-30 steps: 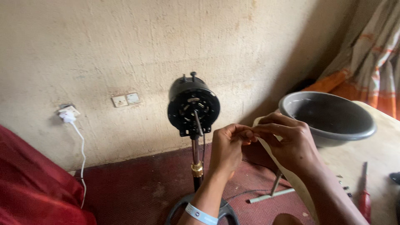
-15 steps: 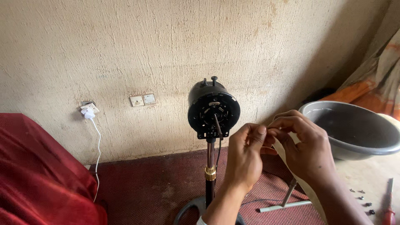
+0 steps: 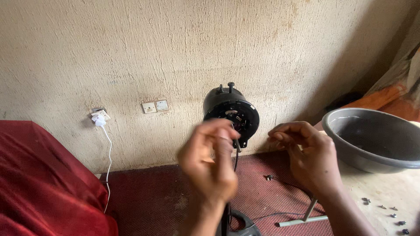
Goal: The person services a standing fan. They wash fan parts in a basin of water, wipe the motor housing with a cloth, and use a screwdriver to unscrew and work on the rear motor cover while small screws sit on the table.
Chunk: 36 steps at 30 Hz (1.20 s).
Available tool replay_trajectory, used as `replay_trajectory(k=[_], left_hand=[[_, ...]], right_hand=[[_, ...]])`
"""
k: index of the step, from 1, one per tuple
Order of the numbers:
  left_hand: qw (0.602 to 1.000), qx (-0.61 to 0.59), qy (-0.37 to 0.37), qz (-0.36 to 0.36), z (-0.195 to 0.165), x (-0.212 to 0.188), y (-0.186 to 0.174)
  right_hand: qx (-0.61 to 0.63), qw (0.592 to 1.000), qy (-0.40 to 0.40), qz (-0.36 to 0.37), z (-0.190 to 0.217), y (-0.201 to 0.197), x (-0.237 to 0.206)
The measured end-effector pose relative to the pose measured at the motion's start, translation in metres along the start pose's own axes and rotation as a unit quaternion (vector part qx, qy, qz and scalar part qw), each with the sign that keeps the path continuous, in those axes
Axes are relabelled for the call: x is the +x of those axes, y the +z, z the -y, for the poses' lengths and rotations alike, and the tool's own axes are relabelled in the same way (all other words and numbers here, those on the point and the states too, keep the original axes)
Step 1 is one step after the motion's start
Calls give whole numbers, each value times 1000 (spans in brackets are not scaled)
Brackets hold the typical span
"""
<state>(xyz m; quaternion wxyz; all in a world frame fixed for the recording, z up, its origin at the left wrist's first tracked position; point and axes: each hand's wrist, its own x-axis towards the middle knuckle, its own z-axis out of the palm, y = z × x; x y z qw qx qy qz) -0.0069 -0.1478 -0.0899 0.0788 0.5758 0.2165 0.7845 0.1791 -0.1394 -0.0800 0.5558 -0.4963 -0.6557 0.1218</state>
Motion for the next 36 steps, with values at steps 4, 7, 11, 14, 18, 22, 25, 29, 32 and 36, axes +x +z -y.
replay_trajectory(k=[4, 7, 11, 14, 18, 22, 25, 29, 32, 36], left_hand=[[988, 96, 122, 15, 60, 50, -28], [975, 149, 76, 145, 91, 69, -47], [946, 142, -25, 289, 120, 78, -47], [947, 114, -28, 299, 134, 80, -41], [949, 81, -53, 300, 141, 74, -37], [952, 55, -64, 293, 147, 68, -29], [955, 53, -58, 287, 150, 65, -26], [957, 60, -46, 281, 152, 63, -25], [957, 69, -45, 280, 151, 62, -23], [958, 49, -44, 279, 151, 61, -20]], right_hand=[[2, 998, -55, 35, 2, 16, 12], [-2, 995, -94, 34, 1, 31, 21], [-61, 991, -116, -8, -5, 45, 28], [-73, 993, -95, -1, -11, 53, 34], [-96, 995, -27, 2, -19, 59, 36], [-58, 997, -36, -21, -26, 65, 37], [-58, 997, -40, -32, -29, 67, 38], [-61, 996, -53, -46, -32, 68, 39], [-58, 994, -74, -51, -32, 67, 37], [-46, 994, -78, -60, -31, 65, 36]])
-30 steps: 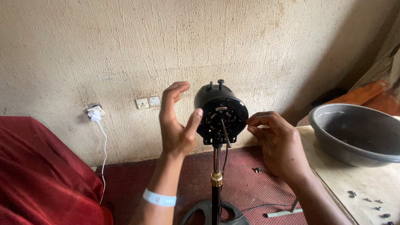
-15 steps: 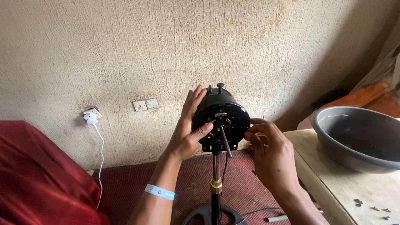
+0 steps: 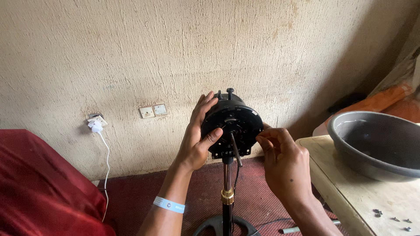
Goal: The person services a standing fan. They wash fan parts in a basin of water, wipe the motor housing with a cloth, and use a screwdriver to unscrew and work on the rear motor cover while small screws sit on the table.
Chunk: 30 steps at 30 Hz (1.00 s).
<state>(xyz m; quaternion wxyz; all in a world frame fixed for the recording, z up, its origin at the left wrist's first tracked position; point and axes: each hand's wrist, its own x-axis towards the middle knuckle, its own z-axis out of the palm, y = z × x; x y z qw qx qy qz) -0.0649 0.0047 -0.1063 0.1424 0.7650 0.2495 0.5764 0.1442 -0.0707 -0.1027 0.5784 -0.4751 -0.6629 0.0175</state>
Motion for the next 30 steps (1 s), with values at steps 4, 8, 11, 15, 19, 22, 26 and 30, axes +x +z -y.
replay_trajectory(k=[4, 8, 11, 15, 19, 22, 26, 30], left_hand=[[1000, -5, -13, 3, 0, 2, 0], [1000, -3, 1, 1, 0, 0, -2], [1000, 0, -20, -9, 0, -2, 1], [999, -20, -24, -12, 0, -1, 2], [999, -34, -15, -21, -2, 0, 2], [999, -25, -4, -27, -2, 0, 1], [998, -33, -18, -41, 0, 1, 3], [998, -27, -28, -54, 6, 1, 3]], right_hand=[[-22, 1000, 12, 5, 2, -1, 3], [-36, 999, 25, 4, 4, -1, 3], [-40, 999, 22, 9, 5, -1, 2], [-38, 998, 40, 22, 6, -2, 5], [-45, 999, 15, 15, 8, -1, 7], [-42, 999, 10, 14, 10, -2, 8], [-45, 999, 10, 12, 10, -2, 9], [-44, 999, 6, 8, 10, -3, 9]])
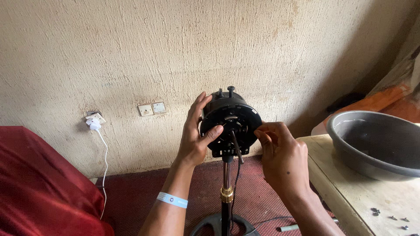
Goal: The person services a standing fan. They wash fan parts in a basin of water, wipe the motor housing with a cloth, and use a screwdriver to unscrew and work on the rear motor cover while small screws sit on the table.
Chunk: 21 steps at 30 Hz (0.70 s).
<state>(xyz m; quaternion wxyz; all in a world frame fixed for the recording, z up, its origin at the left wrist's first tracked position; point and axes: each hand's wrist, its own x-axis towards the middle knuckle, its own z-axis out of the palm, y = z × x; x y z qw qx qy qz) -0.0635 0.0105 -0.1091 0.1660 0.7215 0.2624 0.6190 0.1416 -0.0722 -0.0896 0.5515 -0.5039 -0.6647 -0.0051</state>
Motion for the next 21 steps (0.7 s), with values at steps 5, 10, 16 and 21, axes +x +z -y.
replay_trajectory(k=[5, 10, 16, 21], left_hand=[[997, -72, -21, 0, 8, 1, 4], [995, -94, -24, -11, 13, 2, 7], [990, -132, -55, -11, 9, 5, 13], [987, -147, -57, -9, 2, 8, 13]], right_hand=[[7, 1000, 10, -4, 0, 1, 0], [3, 1000, 21, -1, 1, 2, 2], [12, 1000, 24, -3, -3, -3, 6], [32, 999, -5, -7, -5, -7, 8]])
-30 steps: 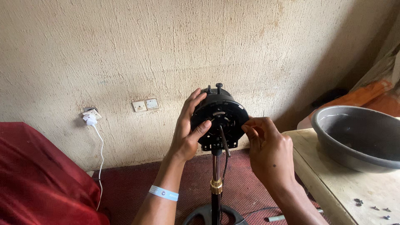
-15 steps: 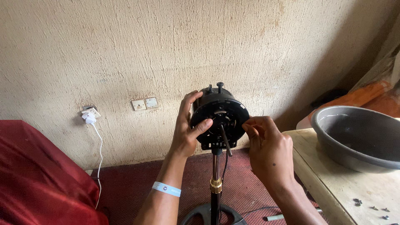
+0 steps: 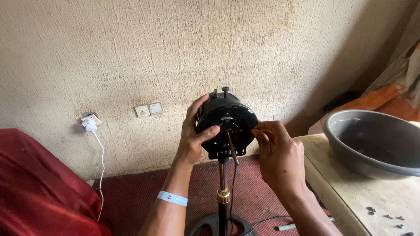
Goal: The person services a standing fan. They wash fan parts in a basin of water, wipe the motor housing with a cloth, and use a screwdriver to unscrew and work on the rear motor cover while small screws sit on the table.
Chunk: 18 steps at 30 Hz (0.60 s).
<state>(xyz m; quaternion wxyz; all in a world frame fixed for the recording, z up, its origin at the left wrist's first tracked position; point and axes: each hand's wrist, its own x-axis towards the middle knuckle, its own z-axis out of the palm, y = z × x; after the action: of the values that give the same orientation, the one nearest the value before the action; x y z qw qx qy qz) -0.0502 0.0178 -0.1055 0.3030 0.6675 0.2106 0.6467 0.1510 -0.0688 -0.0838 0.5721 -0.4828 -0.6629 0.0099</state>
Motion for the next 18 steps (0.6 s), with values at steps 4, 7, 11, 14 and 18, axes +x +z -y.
replay_trajectory(k=[4, 7, 11, 14, 18], left_hand=[[1000, 19, -1, 3, -4, 2, -1], [1000, 8, 2, 10, -5, 2, -1], [1000, -1, 2, 10, -4, -1, 1], [1000, 2, 7, 7, -3, -1, 1], [999, 40, 7, -5, -1, 2, -1]], right_hand=[[-5, 1000, 10, -1, 0, 0, 1], [2, 1000, -4, -8, 1, 1, 0], [-17, 1000, 11, 0, 0, 0, -1], [-33, 999, 24, 13, -1, 0, 0], [-27, 999, -13, -15, -1, 0, 1]])
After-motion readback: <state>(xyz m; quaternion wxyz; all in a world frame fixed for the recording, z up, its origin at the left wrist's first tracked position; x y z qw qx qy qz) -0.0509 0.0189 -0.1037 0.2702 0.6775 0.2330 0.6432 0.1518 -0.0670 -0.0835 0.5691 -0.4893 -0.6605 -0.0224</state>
